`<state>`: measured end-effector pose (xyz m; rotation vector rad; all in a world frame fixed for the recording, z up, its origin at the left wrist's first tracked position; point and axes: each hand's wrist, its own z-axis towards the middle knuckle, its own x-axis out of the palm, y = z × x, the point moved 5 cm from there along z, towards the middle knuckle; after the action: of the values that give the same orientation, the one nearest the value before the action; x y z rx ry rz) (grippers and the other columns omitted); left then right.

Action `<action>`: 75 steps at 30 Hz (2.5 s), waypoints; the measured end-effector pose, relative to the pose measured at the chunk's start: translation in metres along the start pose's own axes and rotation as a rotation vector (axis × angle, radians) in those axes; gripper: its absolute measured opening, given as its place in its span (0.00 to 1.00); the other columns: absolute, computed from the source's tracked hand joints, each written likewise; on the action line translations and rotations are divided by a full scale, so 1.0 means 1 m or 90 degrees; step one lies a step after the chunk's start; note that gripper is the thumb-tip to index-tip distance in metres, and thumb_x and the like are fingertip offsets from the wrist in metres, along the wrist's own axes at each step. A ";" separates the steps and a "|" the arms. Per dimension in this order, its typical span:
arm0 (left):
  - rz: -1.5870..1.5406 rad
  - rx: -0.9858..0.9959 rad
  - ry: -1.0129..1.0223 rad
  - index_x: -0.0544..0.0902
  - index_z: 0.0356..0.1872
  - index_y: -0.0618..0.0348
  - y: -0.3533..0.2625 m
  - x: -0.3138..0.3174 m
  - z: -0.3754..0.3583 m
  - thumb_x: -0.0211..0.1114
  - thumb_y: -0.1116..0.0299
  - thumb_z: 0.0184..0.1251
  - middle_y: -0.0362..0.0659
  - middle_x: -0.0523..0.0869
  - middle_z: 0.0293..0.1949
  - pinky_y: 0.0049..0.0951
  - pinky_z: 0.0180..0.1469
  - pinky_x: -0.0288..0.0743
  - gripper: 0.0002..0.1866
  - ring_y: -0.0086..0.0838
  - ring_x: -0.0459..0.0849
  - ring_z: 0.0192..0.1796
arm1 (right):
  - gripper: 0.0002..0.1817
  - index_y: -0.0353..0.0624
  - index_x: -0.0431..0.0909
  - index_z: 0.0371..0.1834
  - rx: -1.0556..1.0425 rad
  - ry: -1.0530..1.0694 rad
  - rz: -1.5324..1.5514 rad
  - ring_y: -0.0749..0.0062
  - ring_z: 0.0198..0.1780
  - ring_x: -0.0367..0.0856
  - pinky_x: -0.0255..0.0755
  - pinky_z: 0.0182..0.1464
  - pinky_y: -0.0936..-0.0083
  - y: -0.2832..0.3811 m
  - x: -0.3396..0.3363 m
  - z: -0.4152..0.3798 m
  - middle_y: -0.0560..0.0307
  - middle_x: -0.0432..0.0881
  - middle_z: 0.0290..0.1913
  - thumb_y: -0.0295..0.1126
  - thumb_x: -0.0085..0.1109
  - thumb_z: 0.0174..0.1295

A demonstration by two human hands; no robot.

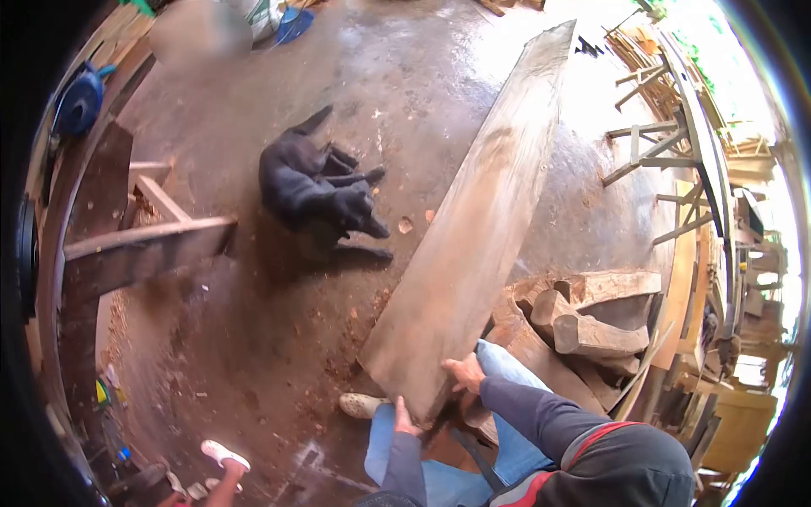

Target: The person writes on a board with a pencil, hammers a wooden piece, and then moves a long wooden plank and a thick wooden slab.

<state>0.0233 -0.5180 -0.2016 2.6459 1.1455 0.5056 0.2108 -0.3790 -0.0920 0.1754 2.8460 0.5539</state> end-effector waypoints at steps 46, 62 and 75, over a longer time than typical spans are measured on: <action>0.341 0.507 -0.480 0.69 0.60 0.78 -0.112 -0.248 0.022 0.52 0.31 0.62 0.56 0.76 0.58 0.35 0.59 0.71 0.49 0.39 0.77 0.57 | 0.35 0.32 0.58 0.58 0.135 0.056 0.141 0.50 0.55 0.77 0.75 0.50 0.50 -0.196 0.169 0.029 0.39 0.73 0.56 0.31 0.67 0.50; 0.270 0.546 -0.330 0.69 0.57 0.82 -0.126 -0.263 0.131 0.49 0.41 0.71 0.64 0.74 0.58 0.39 0.60 0.68 0.41 0.46 0.76 0.55 | 0.46 0.40 0.55 0.72 0.200 0.077 0.207 0.52 0.73 0.53 0.47 0.70 0.48 -0.269 0.196 0.139 0.46 0.56 0.73 0.55 0.59 0.57; 0.461 0.541 -0.553 0.78 0.49 0.78 -0.096 -0.259 0.148 0.42 0.32 0.66 0.67 0.80 0.50 0.45 0.61 0.66 0.46 0.58 0.76 0.57 | 0.47 0.25 0.48 0.65 0.241 0.003 0.008 0.47 0.54 0.76 0.78 0.45 0.63 -0.300 0.167 0.141 0.32 0.66 0.61 0.46 0.67 0.57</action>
<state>-0.1475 -0.6529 -0.4276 3.2652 0.0751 -1.2183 0.0640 -0.5782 -0.3680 0.2558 2.9272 0.0100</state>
